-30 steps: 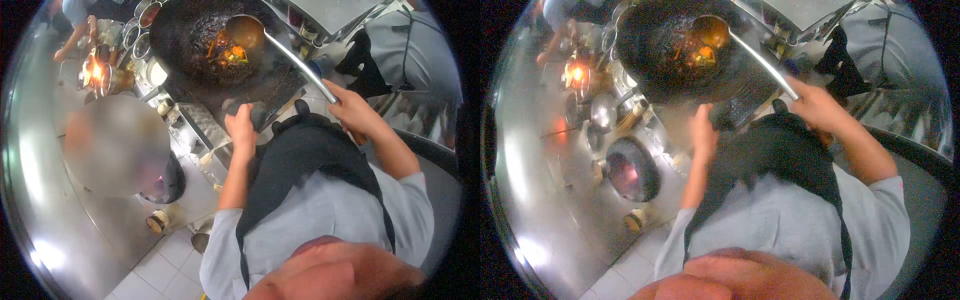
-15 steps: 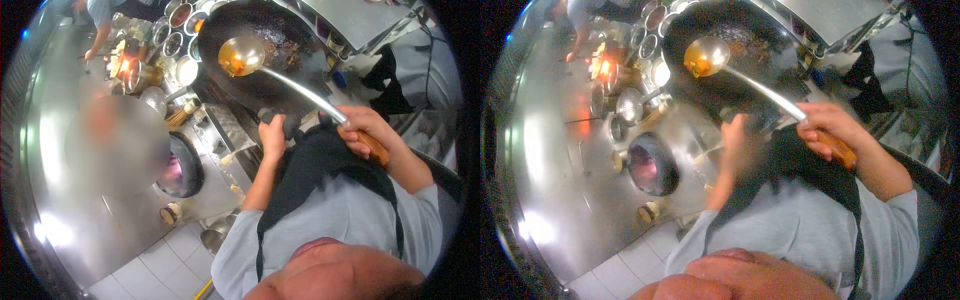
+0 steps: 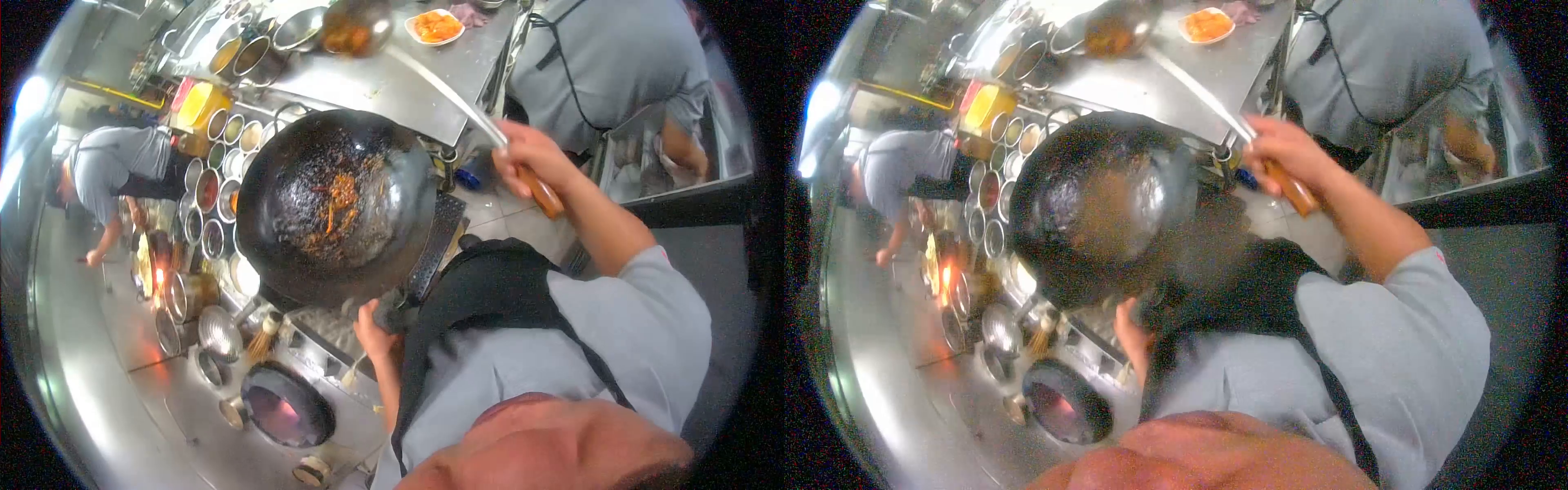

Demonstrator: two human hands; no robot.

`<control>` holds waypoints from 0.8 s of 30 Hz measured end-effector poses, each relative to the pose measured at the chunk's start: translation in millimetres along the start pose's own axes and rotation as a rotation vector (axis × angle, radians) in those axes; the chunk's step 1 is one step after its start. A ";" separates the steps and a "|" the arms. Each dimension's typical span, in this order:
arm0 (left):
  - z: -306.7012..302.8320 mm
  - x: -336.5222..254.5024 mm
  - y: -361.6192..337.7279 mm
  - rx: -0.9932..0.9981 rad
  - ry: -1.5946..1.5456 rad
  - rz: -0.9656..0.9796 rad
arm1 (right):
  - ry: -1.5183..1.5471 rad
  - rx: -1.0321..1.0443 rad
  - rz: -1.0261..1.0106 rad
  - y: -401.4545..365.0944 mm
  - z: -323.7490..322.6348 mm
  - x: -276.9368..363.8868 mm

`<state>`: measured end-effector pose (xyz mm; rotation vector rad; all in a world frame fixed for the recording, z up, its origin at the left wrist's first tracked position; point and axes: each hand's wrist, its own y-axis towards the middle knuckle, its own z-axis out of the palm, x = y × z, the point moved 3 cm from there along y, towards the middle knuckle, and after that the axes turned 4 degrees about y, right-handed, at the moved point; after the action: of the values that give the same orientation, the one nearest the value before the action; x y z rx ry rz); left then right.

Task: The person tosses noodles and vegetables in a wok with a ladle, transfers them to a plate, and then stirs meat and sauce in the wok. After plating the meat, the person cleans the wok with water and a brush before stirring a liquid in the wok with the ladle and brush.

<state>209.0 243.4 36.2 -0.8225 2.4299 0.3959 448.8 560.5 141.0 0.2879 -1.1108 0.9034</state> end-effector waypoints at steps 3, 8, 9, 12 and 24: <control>5.0 9.4 -5.4 -0.018 -0.231 -0.278 | -0.519 -0.383 -0.142 31.6 -45.9 8.7; 4.2 4.3 -3.4 -0.015 -0.219 -0.258 | -0.808 -0.525 -0.162 66.1 -121.9 -0.5; -1.4 -5.5 -3.3 -0.014 -0.055 -0.106 | -0.953 -0.575 -0.214 68.5 -130.2 -7.2; -2.4 -3.2 -5.3 -0.012 -0.017 -0.077 | -1.284 -0.677 -0.385 75.8 -157.4 -30.8; 10.0 34.6 -13.8 0.027 -0.478 -0.483 | -1.273 -0.802 -0.200 61.8 -139.8 -3.5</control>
<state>198.5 220.7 6.8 -1.1180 1.7293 0.3239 492.6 683.3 61.3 0.2838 -2.4448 -0.0739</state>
